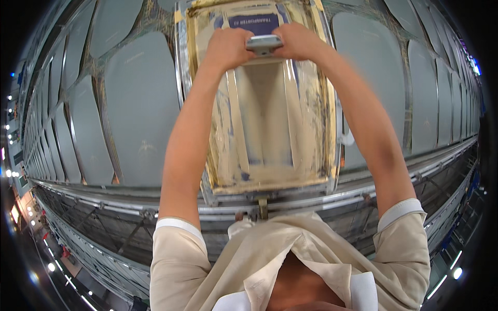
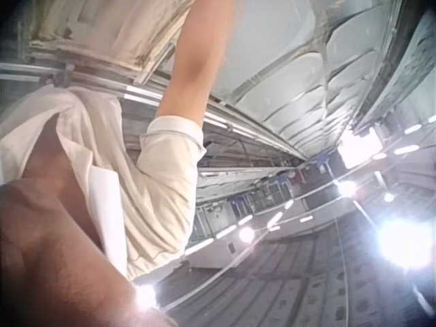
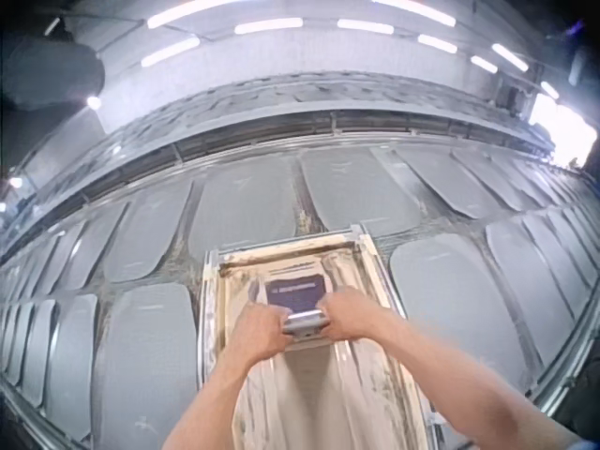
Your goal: The person uses a squeegee to pull ink across a screen-printing frame mounted on a rail, repeatedly wiping the squeegee and reapplying ink to the screen. The person continues this cycle of pulling ink and cleaning the squeegee throughout the clip.
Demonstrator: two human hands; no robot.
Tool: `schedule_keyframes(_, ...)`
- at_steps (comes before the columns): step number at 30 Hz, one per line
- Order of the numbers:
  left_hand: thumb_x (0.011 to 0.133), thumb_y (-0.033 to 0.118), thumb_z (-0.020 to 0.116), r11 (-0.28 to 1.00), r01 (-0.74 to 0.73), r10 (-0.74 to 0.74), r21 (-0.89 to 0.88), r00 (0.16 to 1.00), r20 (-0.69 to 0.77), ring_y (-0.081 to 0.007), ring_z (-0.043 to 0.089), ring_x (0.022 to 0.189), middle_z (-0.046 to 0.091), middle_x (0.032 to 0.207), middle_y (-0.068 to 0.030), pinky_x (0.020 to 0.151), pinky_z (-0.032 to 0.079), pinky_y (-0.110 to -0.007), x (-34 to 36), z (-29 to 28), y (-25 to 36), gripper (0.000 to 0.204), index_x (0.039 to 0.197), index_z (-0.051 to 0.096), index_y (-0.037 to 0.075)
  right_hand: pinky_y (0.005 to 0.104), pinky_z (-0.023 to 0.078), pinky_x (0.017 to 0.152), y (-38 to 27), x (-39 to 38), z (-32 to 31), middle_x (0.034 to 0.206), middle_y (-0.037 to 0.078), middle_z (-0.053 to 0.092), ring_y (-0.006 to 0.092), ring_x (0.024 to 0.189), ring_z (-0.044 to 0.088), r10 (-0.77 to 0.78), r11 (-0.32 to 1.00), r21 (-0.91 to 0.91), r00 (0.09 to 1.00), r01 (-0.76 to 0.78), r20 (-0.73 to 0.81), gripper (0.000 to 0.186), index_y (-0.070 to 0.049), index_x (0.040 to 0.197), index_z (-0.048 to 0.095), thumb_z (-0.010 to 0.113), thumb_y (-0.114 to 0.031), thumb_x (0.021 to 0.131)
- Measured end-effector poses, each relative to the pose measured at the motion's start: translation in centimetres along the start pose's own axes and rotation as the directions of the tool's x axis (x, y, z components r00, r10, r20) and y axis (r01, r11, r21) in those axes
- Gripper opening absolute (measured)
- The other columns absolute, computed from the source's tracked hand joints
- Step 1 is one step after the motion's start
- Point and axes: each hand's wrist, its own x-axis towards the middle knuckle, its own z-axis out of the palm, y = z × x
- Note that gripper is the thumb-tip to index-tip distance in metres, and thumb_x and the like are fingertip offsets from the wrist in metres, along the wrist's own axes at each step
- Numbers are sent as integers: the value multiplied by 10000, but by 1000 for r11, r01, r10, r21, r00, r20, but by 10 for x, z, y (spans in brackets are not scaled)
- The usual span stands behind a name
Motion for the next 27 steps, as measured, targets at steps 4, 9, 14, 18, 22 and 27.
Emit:
schedule_keyframes(4,701,201,802,999,-45,45,-3,999,-8,-312,659,806,690,824,-74,778,462,-441,-120,31,57,206,888,735,148,460,545,730,-77,-111,33,772,165,694,378,778,685,-6,1000,10,1000,6,26,199,-63,792,673,771,-184,669)
schedule_keyframes(9,660,95,793,995,-66,55,-74,989,-139,-256,645,781,676,809,-30,788,418,-408,-246,58,124,210,853,717,131,434,484,833,-156,-229,61,740,117,666,334,783,659,-49,995,84,995,56,-86,191,-78,800,660,780,-102,654)
schedule_keyframes(14,678,116,809,994,-93,85,-62,989,-122,-244,644,779,674,809,-23,794,401,-407,-266,60,129,197,848,709,114,429,466,858,-169,-244,62,741,103,667,326,803,653,-34,997,61,999,36,-35,191,-84,811,666,792,-131,677)
schedule_keyframes(18,725,181,806,997,-68,67,-44,997,-26,-260,647,778,671,785,-43,802,396,-416,-219,42,106,158,847,715,138,427,498,812,-143,-201,43,731,104,673,319,767,667,-14,1000,7,998,13,55,216,-85,784,668,815,-220,701)
schedule_keyframes(22,754,254,793,998,-55,58,29,992,-114,-284,654,782,682,790,-65,810,403,-424,-113,24,48,158,840,714,147,453,539,765,-86,-97,6,768,127,700,338,790,695,-10,997,-75,999,13,35,214,-81,815,689,800,-241,725)
schedule_keyframes(27,742,325,817,991,-39,53,124,993,-104,-314,679,841,717,849,-97,817,468,-440,34,-20,-19,277,933,743,137,442,576,809,3,41,-34,884,164,740,342,876,723,92,992,-92,995,-87,49,272,-76,919,733,795,-267,735)
